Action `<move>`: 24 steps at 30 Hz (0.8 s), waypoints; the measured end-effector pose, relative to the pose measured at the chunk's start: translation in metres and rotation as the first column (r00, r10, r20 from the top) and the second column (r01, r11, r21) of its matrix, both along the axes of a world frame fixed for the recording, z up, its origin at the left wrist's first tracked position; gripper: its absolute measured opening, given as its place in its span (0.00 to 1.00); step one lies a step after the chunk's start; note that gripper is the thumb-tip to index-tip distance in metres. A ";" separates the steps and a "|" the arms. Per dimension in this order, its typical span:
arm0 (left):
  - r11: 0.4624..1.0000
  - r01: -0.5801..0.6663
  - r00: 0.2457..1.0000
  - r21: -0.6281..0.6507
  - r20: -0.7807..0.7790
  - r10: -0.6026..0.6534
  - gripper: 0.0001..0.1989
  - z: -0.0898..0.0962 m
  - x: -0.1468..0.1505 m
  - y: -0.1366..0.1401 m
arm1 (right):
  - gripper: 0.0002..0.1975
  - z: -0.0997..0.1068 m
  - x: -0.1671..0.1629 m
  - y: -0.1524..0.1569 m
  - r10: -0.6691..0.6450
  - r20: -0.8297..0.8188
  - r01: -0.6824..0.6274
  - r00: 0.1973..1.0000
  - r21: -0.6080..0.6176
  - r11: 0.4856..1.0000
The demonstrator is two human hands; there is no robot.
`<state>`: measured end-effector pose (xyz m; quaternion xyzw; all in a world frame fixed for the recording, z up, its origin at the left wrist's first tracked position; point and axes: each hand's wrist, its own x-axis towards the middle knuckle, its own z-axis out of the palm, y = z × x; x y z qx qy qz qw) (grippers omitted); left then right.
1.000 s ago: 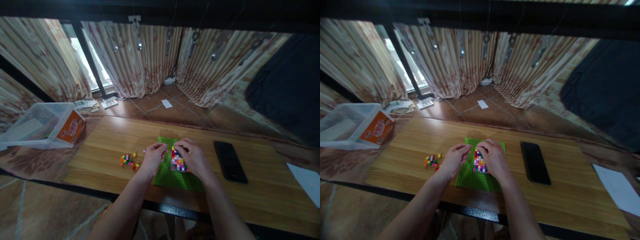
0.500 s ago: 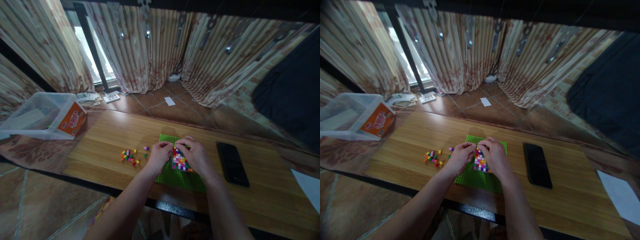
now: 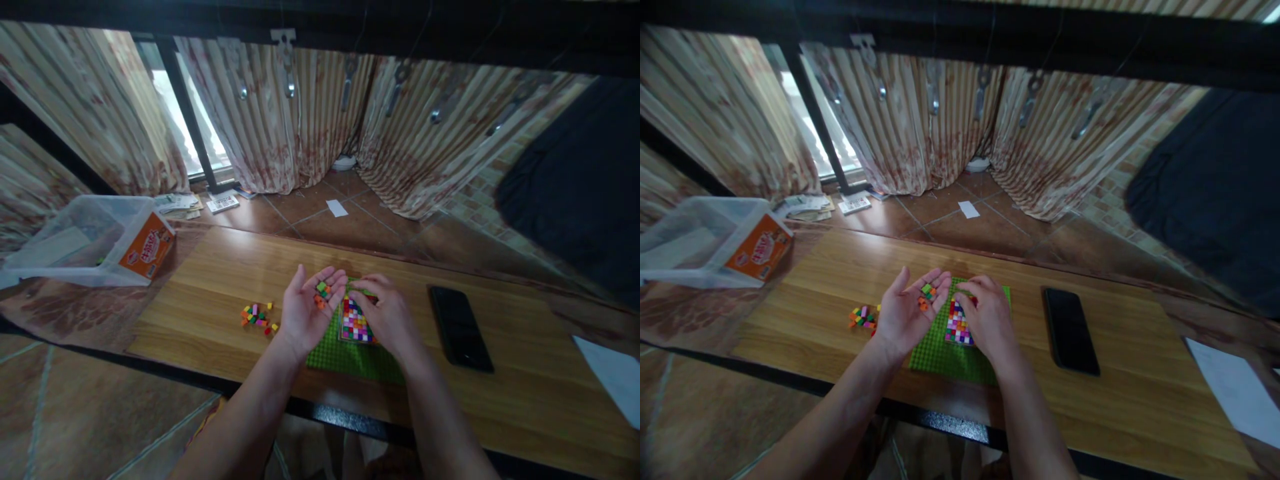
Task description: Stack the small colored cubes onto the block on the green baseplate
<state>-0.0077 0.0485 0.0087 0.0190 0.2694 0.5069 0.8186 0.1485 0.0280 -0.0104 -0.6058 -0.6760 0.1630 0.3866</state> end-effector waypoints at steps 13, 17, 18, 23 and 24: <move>0.956 0.226 0.972 0.188 0.018 -0.233 0.28 0.005 0.009 -0.021 | 0.11 0.027 -0.020 -0.022 0.053 0.230 -0.095 0.972 0.173 0.980; 0.965 0.210 0.975 0.157 0.043 -0.219 0.27 0.006 0.007 -0.021 | 0.10 0.027 -0.015 -0.022 0.068 0.187 -0.098 0.980 0.155 0.983; 0.967 0.207 0.975 0.148 0.046 -0.216 0.27 0.007 0.007 -0.020 | 0.09 0.027 -0.014 -0.022 0.074 0.161 -0.098 0.984 0.151 0.984; 0.986 0.146 0.989 0.078 -0.030 -0.144 0.23 0.011 0.002 -0.014 | 0.06 0.027 -0.002 -0.020 0.006 -0.057 0.004 0.998 0.172 0.985; 0.993 0.106 0.992 0.046 -0.075 -0.102 0.22 0.010 0.001 -0.012 | 0.06 0.026 0.001 -0.018 -0.027 -0.100 0.044 0.995 0.174 0.984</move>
